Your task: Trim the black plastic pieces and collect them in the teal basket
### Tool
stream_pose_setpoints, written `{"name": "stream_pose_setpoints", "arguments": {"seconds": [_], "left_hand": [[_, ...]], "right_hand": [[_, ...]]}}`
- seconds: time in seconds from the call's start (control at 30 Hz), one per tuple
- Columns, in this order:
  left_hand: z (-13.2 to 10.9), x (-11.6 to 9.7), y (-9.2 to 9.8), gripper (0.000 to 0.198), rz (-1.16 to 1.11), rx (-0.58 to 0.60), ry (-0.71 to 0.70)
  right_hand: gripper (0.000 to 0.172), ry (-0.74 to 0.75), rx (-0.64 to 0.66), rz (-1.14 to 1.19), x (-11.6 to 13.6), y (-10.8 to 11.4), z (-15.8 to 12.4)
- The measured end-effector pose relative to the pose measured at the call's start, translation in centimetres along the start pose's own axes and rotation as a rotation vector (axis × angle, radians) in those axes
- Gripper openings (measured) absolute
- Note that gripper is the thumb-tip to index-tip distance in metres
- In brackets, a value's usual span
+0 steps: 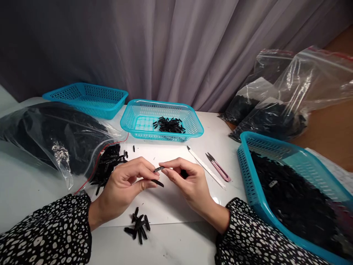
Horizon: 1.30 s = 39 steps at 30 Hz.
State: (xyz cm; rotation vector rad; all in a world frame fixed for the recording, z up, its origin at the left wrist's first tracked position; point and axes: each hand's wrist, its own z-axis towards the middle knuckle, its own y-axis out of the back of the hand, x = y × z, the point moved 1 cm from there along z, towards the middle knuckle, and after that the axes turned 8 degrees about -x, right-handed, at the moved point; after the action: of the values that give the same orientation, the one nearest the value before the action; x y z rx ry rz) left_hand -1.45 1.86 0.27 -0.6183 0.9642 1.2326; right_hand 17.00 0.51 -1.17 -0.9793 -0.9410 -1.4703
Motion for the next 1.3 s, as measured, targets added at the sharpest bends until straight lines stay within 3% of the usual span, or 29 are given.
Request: {"name": "stream_pose_setpoints", "arguments": {"seconds": [0.37,0.57,0.83,0.97,1.07,1.13,1.2,1.23,1.3], "left_hand": [[0.0,0.2,0.4,0.008,0.058,-0.044,0.016],[0.0,0.3,0.2,0.008,-0.039,-0.062,0.043],[-0.1,0.9,0.1,0.011,-0.225,-0.052,0.300],[0.1,1.0,-0.1,0.016,-0.342,-0.048,0.421],[0.1,1.0,-0.3,0.017,-0.389,-0.020,0.484],[0.1,0.9,-0.3,0.016,-0.407,-0.012,0.493],[0.1,0.7,-0.2,0.017,-0.436,-0.009,0.510],[0.2,0.6,-0.2,0.018,-0.461,-0.007,0.528],[0.2,0.4,-0.2,0.019,-0.503,-0.012,0.556]], "right_hand": [[0.013,-0.060,0.028,0.025,0.4,0.0,0.1],[0.017,-0.075,0.045,0.022,0.5,0.0,0.0],[0.023,-0.188,0.043,0.082,-0.2,0.1,0.1],[0.023,-0.235,-0.024,-0.023,0.2,0.1,0.5],[0.018,-0.151,-0.096,-0.145,1.4,-0.5,2.7],[0.015,0.018,-0.171,-0.288,2.2,-1.0,5.6],[0.013,0.180,-0.311,-0.577,2.7,-1.3,9.1],[0.014,0.199,-0.276,-0.730,2.7,-1.3,10.6],[0.016,0.156,-0.074,-0.880,2.7,-0.8,12.8]]}}
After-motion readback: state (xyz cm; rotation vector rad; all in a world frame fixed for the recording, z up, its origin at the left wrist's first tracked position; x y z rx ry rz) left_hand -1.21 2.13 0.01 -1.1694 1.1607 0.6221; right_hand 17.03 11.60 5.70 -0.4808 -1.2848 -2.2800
